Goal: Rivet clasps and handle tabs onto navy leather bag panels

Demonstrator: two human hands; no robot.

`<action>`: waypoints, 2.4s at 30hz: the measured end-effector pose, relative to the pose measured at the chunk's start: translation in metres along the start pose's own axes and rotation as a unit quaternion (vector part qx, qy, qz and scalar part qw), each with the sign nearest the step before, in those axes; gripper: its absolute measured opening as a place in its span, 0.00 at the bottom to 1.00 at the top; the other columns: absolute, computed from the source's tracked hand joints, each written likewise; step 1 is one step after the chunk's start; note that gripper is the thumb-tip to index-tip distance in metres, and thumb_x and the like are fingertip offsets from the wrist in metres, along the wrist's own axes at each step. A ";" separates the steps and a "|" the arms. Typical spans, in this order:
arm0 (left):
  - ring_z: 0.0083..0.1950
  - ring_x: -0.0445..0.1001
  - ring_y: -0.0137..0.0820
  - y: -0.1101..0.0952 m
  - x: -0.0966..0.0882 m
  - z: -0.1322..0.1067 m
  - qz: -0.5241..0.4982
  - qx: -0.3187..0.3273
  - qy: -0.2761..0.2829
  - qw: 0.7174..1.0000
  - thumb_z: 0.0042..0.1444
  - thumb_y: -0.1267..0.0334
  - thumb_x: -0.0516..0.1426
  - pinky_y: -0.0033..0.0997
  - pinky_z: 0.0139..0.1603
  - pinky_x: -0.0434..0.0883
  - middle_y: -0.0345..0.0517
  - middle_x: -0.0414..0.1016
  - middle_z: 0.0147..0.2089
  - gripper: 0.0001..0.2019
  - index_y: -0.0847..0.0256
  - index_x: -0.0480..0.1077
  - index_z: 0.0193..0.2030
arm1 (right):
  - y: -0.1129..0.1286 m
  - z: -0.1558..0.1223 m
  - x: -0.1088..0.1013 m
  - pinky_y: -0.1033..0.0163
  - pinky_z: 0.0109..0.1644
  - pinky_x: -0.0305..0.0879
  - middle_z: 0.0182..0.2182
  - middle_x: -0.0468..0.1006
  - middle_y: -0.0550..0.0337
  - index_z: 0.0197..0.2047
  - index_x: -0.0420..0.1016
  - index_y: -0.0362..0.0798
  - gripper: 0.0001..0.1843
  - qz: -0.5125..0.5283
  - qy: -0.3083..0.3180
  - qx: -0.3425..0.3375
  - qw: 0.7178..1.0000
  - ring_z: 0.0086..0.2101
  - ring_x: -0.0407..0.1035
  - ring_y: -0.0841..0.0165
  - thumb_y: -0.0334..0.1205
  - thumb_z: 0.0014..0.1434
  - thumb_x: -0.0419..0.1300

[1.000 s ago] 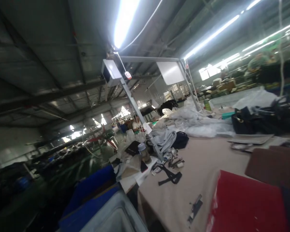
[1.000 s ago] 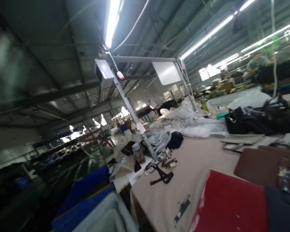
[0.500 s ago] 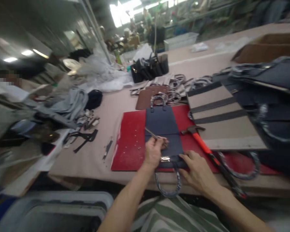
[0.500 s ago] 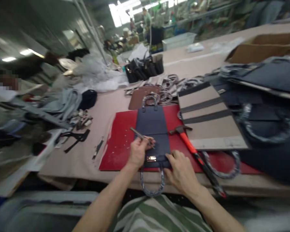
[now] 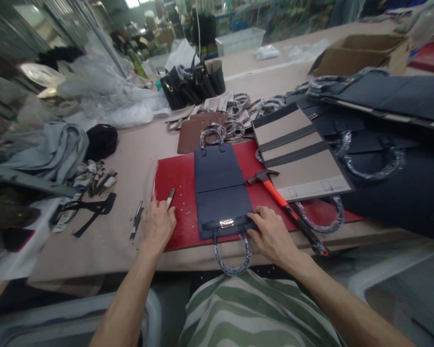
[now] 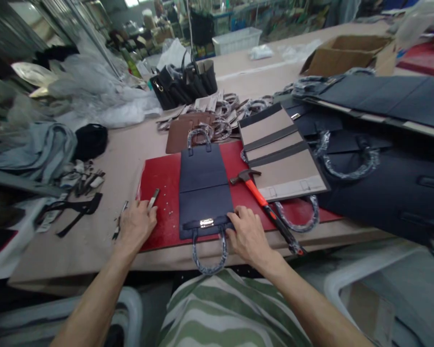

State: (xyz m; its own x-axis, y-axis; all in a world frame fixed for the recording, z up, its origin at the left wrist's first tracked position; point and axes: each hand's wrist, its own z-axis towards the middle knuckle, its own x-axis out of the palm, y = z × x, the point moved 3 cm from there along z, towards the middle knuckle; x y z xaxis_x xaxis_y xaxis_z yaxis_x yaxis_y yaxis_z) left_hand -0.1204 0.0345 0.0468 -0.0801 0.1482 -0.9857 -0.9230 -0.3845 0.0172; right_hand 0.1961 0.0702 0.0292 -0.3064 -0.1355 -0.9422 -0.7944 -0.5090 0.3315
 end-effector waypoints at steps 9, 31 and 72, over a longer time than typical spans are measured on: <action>0.44 0.70 0.41 -0.090 0.001 -0.053 -0.076 0.332 0.071 0.938 0.64 0.68 0.55 0.38 0.43 0.69 0.48 0.73 0.43 0.04 0.60 0.70 0.44 | 0.020 0.029 -0.004 0.57 0.43 0.57 0.42 0.73 0.49 0.43 0.74 0.45 0.10 -0.103 0.092 -0.171 0.975 0.40 0.62 0.59 0.28 0.65 0.52; 0.56 0.72 0.39 -0.048 0.031 -0.064 -0.283 0.437 -0.114 0.846 0.61 0.79 0.47 0.46 0.58 0.75 0.55 0.76 0.52 0.19 0.62 0.74 0.50 | -0.011 0.013 0.016 0.52 0.51 0.67 0.49 0.75 0.45 0.46 0.75 0.44 0.15 0.068 -0.073 -0.361 0.927 0.47 0.66 0.59 0.28 0.65 0.48; 0.40 0.80 0.48 0.145 0.036 0.029 -0.107 -0.236 0.158 0.953 0.46 0.63 0.61 0.34 0.38 0.71 0.58 0.79 0.28 0.06 0.62 0.73 0.23 | 0.002 0.009 0.028 0.43 0.55 0.67 0.52 0.74 0.44 0.49 0.75 0.44 0.17 0.083 -0.156 -0.141 0.974 0.51 0.68 0.51 0.33 0.58 0.54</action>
State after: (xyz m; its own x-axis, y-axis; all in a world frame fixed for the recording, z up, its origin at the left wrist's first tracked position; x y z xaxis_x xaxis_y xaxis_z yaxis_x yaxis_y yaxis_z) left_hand -0.2684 0.0103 0.0190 0.2760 0.0165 -0.9610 -0.6278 -0.7540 -0.1932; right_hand 0.1811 0.0724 0.0039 -0.5981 0.0061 -0.8014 -0.5577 -0.7213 0.4107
